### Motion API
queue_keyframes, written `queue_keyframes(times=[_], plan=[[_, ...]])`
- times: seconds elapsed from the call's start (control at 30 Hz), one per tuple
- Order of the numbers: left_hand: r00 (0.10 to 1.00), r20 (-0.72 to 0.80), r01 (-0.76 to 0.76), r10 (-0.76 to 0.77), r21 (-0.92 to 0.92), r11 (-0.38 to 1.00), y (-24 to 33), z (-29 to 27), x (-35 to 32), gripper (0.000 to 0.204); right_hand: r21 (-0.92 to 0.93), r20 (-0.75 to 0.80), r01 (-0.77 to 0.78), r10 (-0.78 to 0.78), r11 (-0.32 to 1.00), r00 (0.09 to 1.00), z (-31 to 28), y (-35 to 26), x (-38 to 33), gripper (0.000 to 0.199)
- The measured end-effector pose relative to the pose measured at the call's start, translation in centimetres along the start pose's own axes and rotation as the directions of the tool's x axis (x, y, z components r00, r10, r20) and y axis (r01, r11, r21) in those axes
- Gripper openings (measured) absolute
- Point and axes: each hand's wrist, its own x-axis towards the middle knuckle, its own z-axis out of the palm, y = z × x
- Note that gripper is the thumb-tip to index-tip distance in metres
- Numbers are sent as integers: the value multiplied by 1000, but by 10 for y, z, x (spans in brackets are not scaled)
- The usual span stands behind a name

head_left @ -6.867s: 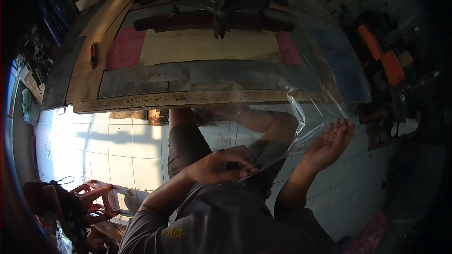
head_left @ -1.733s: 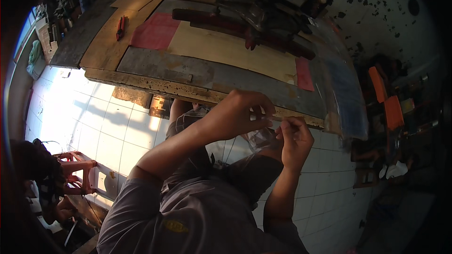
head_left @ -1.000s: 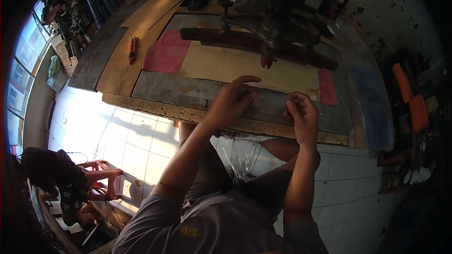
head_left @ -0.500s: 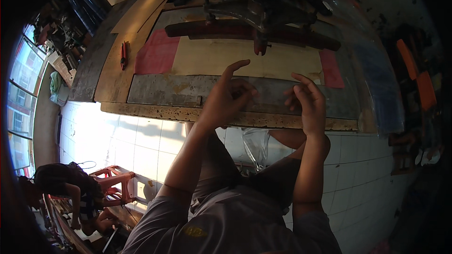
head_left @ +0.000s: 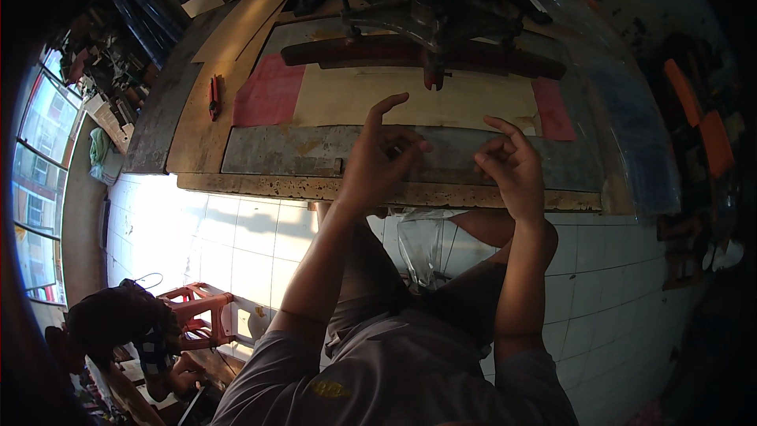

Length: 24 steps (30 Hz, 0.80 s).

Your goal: The person aligns plastic sheets under a heat press machine on a work table, seals the plastic edges, and peels away excess plastic film by hand.

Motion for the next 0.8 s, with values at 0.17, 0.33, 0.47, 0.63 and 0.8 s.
queue_keyframes(times=[0.17, 0.33, 0.47, 0.63, 0.8], plan=[[1000, -3, 7, -7, 27, 1000, 5, 0, -1, 74, -14, -2, 26, -26, 1000, 1000, 2, -2, -2, 55], [1000, -5, -22, 22, -12, 1000, 1, -1, -1, 74, -69, 5, 46, -46, 997, 999, 1, -1, -2, 55], [999, -13, -29, 29, 28, 999, 2, 0, -1, 74, -52, -4, 37, -37, 998, 999, 2, -1, -2, 56], [999, -29, -22, 22, -3, 1000, 3, 1, -1, 71, -45, 2, 41, -41, 998, 999, -1, 4, -2, 52], [1000, -21, -7, 7, -11, 1000, 1, 1, -1, 68, -21, -2, 29, -29, 999, 1000, -2, 6, -3, 51]])
